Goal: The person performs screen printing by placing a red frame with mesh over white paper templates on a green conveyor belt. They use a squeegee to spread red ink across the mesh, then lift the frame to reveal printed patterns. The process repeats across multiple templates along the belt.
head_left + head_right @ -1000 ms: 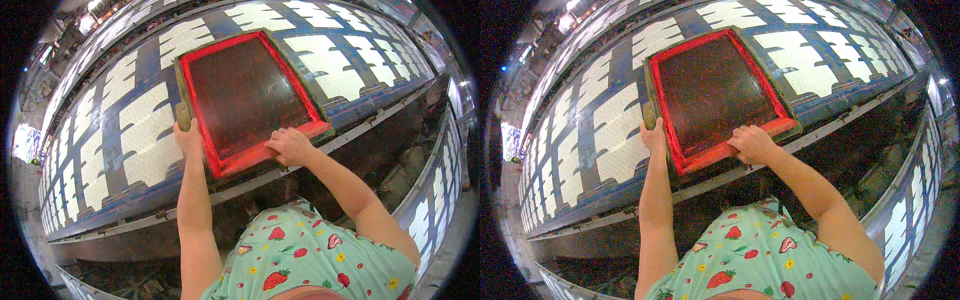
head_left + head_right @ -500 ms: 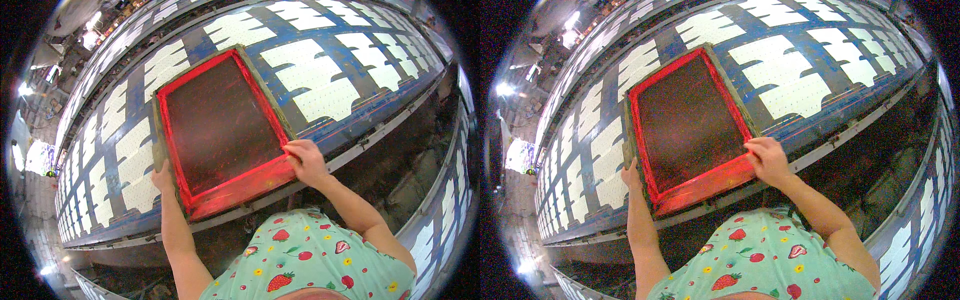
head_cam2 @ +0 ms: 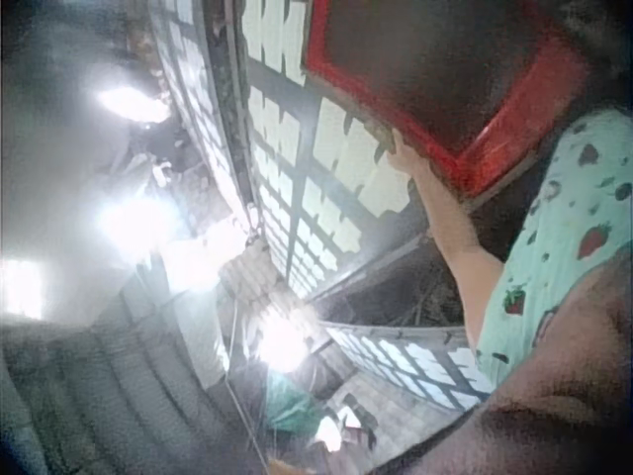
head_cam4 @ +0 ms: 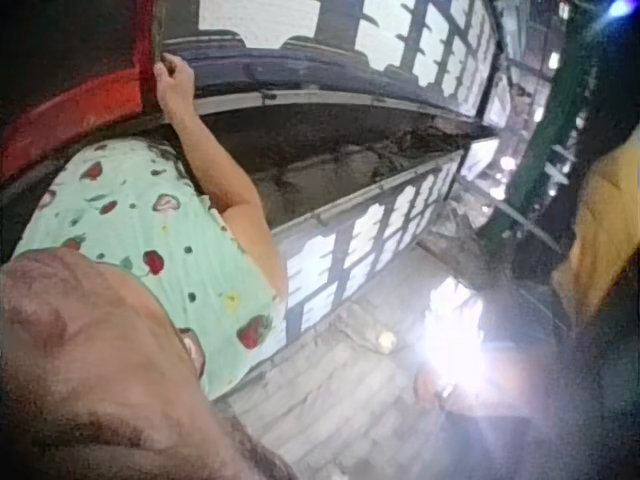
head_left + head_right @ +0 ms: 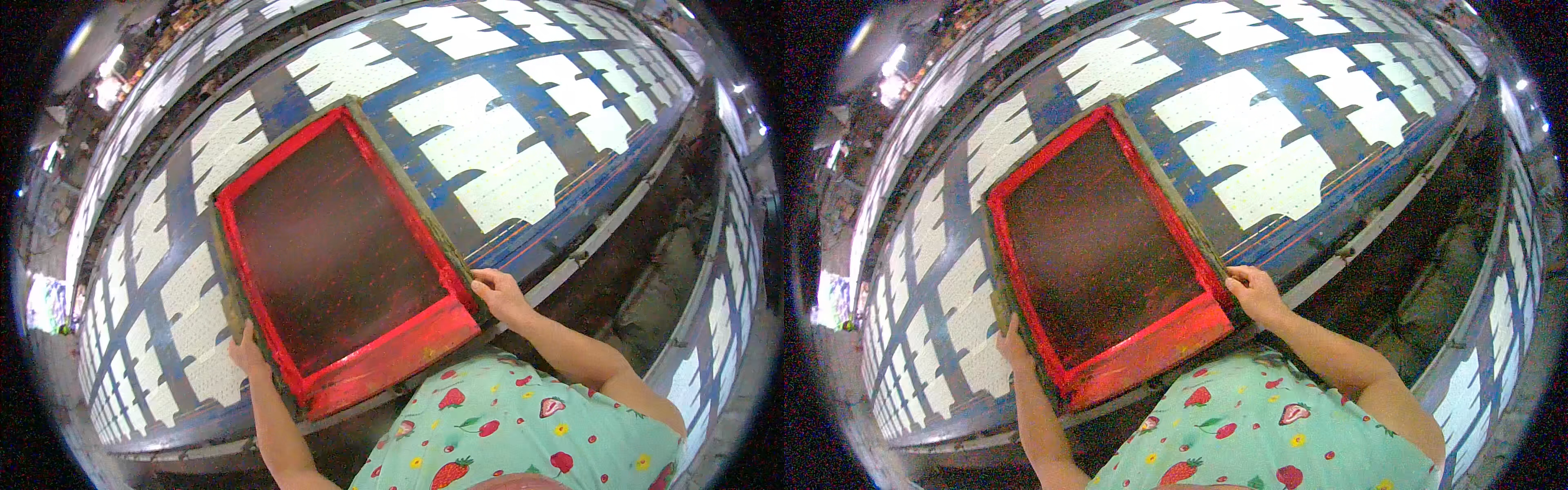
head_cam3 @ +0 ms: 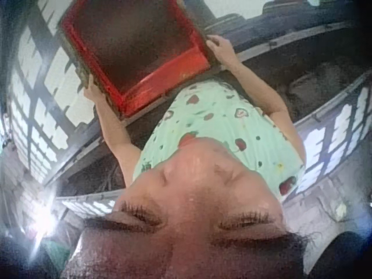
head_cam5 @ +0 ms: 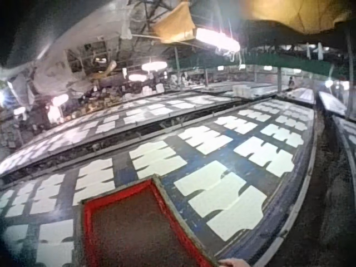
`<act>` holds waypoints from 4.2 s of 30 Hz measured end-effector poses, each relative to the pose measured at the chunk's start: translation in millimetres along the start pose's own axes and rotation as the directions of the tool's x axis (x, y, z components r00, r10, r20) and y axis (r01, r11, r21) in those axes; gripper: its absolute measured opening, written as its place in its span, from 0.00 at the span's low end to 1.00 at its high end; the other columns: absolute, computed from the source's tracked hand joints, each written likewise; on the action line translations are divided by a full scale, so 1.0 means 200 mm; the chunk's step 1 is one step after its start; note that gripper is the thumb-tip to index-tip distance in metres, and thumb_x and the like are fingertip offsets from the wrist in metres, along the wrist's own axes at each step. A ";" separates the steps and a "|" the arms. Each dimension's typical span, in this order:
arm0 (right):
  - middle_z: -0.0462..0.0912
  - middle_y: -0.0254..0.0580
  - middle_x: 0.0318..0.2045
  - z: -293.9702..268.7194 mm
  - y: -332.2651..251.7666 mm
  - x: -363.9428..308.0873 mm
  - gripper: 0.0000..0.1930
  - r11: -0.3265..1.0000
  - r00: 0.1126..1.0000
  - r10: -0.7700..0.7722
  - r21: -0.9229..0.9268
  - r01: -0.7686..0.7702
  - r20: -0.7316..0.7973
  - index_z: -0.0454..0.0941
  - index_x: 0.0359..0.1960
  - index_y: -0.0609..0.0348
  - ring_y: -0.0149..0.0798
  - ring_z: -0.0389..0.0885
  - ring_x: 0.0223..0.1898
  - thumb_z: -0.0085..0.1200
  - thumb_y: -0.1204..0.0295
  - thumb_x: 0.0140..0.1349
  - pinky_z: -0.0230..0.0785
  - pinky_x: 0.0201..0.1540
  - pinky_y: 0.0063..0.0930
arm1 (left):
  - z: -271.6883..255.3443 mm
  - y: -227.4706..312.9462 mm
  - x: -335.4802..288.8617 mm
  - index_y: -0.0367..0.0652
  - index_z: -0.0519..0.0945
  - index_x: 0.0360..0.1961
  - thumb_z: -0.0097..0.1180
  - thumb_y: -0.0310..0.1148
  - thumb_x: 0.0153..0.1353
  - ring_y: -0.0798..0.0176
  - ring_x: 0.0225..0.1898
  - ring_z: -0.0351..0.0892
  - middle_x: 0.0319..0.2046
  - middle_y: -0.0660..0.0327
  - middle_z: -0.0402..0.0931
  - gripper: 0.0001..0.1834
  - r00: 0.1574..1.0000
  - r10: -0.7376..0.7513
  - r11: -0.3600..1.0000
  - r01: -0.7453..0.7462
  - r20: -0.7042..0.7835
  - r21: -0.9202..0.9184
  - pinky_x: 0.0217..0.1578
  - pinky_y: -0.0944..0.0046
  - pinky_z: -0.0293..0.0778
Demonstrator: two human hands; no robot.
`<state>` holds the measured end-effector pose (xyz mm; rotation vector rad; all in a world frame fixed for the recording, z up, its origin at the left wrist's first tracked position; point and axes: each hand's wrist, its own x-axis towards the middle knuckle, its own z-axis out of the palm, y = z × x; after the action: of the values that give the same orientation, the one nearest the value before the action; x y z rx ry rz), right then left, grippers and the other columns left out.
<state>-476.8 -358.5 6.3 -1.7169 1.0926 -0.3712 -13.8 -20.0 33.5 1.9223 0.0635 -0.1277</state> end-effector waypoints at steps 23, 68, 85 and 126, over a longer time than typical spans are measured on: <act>0.84 0.45 0.40 -0.50 -0.16 0.14 0.18 0.994 0.978 -0.104 0.009 0.108 -0.182 0.88 0.58 0.63 0.44 0.83 0.44 0.61 0.62 0.77 0.74 0.51 0.36 | 0.31 0.27 -0.23 0.31 0.80 0.65 0.72 0.35 0.70 0.52 0.52 0.88 0.56 0.51 0.86 0.27 0.984 -0.029 0.962 0.075 0.174 -0.262 0.53 0.52 0.84; 0.86 0.40 0.50 -1.69 0.31 0.40 0.16 0.300 0.522 -0.682 -0.455 0.838 0.512 0.86 0.56 0.50 0.47 0.86 0.53 0.58 0.67 0.68 0.78 0.58 0.45 | 2.00 0.49 -1.48 0.31 0.83 0.58 0.70 0.32 0.72 0.57 0.49 0.87 0.51 0.53 0.88 0.19 0.982 0.068 0.967 -0.022 0.174 -0.252 0.51 0.55 0.83; 0.90 0.41 0.49 -1.38 0.07 0.30 0.19 0.256 0.709 -0.305 -0.662 0.705 0.636 0.88 0.54 0.46 0.53 0.90 0.54 0.65 0.70 0.59 0.83 0.54 0.51 | 1.97 0.41 -1.44 0.27 0.75 0.72 0.53 0.46 0.81 0.36 0.71 0.75 0.69 0.35 0.77 0.33 0.945 0.325 0.944 -0.326 0.026 0.044 0.72 0.47 0.69; 0.90 0.46 0.53 -0.81 -0.68 2.87 0.22 0.136 0.451 -0.814 -0.634 0.761 0.367 0.90 0.56 0.46 0.55 0.91 0.54 0.61 0.78 0.60 0.83 0.59 0.52 | 1.98 0.44 -1.47 0.30 0.75 0.72 0.42 0.39 0.88 0.55 0.64 0.80 0.64 0.49 0.82 0.25 0.988 0.149 0.975 -0.141 -0.032 0.173 0.69 0.56 0.72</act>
<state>-211.1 -907.7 55.1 -3.0467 0.1473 -0.7076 -319.2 -417.0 14.2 2.0936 -0.0602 0.0086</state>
